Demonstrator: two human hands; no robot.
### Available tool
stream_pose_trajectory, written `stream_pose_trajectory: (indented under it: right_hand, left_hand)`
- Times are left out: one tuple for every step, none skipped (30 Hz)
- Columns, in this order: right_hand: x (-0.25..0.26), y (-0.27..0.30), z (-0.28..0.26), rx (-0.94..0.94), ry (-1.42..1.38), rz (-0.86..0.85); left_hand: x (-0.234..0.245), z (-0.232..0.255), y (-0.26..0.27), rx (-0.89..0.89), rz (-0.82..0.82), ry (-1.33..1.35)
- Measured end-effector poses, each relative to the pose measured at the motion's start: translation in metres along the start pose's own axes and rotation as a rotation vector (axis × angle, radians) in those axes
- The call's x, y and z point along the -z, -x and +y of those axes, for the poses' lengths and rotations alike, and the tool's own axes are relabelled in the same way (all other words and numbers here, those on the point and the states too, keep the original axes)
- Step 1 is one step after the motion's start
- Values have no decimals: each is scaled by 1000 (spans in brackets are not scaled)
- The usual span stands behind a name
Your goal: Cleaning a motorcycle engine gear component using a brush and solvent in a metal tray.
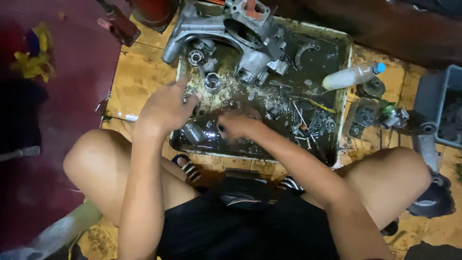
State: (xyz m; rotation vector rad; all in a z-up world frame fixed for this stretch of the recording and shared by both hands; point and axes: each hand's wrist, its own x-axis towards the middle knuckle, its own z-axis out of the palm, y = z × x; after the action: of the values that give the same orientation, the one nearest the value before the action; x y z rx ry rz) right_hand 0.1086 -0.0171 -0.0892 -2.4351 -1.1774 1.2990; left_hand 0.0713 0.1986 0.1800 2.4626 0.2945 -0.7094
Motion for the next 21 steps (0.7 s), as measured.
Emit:
stream_pose_trajectory:
  right_hand:
    - [-1, 3, 3, -3, 0, 2]
    - [-2, 5, 6, -2, 1, 55]
    - [-3, 6, 8, 4, 2, 108]
    - [3, -2, 13, 5, 3, 111]
    - [9, -11, 16, -30, -38, 203]
    - [14, -20, 20, -64, -80, 293]
    - [30, -9, 11, -61, -83, 293]
    - [46, 3, 3, 59, -240, 362]
    - [63, 15, -3, 176, -395, 432]
    - [55, 15, 5, 174, -395, 436]
    - [48, 14, 13, 162, -374, 361]
    - [41, 12, 21, 150, -352, 285]
    - [40, 3, 26, 150, -355, 289]
    - [40, -6, 32, 116, -267, 412]
    - [40, -16, 38, 79, -178, 533]
    - [55, -5, 26, 78, -181, 536]
    - [67, 6, 13, 153, -368, 458]
    - [80, 18, 0, 228, -554, 376]
    - [62, -1, 13, 223, -552, 379]
    - [43, -19, 26, 149, -462, 327]
    - [26, -38, 40, 77, -369, 275]
  left_hand:
    - [-7, -4, -7, -4, 0, 0]
    - [-14, -8, -14, -1, -3, -26]
    - [-21, -13, -21, 5, -4, -54]
    - [-22, -7, -20, 4, -2, -56]
    - [-22, -3, -17, 1, -11, -55]
    - [-23, 1, -15, -3, -21, -55]
    - [-33, -4, -21, 0, -22, -58]
    - [-42, -8, -28, 3, -64, -133]
    - [-52, -11, -36, -2, -104, -207]
    - [-71, -6, -34, -5, -103, -210]
    - [-90, -1, -33, -53, -246, -265]
    - [-109, 4, -32, -101, -389, -321]
    - [-142, 7, -37, -101, -389, -325]
    - [-176, 11, -43, -215, -434, -367]
    - [-210, 14, -49, -331, -479, -408]
    - [-217, 30, -44, -332, -480, -412]
    - [-225, 46, -37, -369, -411, -493]
    - [-233, 62, -30, -406, -340, -574]
    - [-249, 55, -32, -412, -339, -574]
    - [-265, 48, -34, -429, -344, -647]
    - [-280, 41, -37, -443, -346, -720]
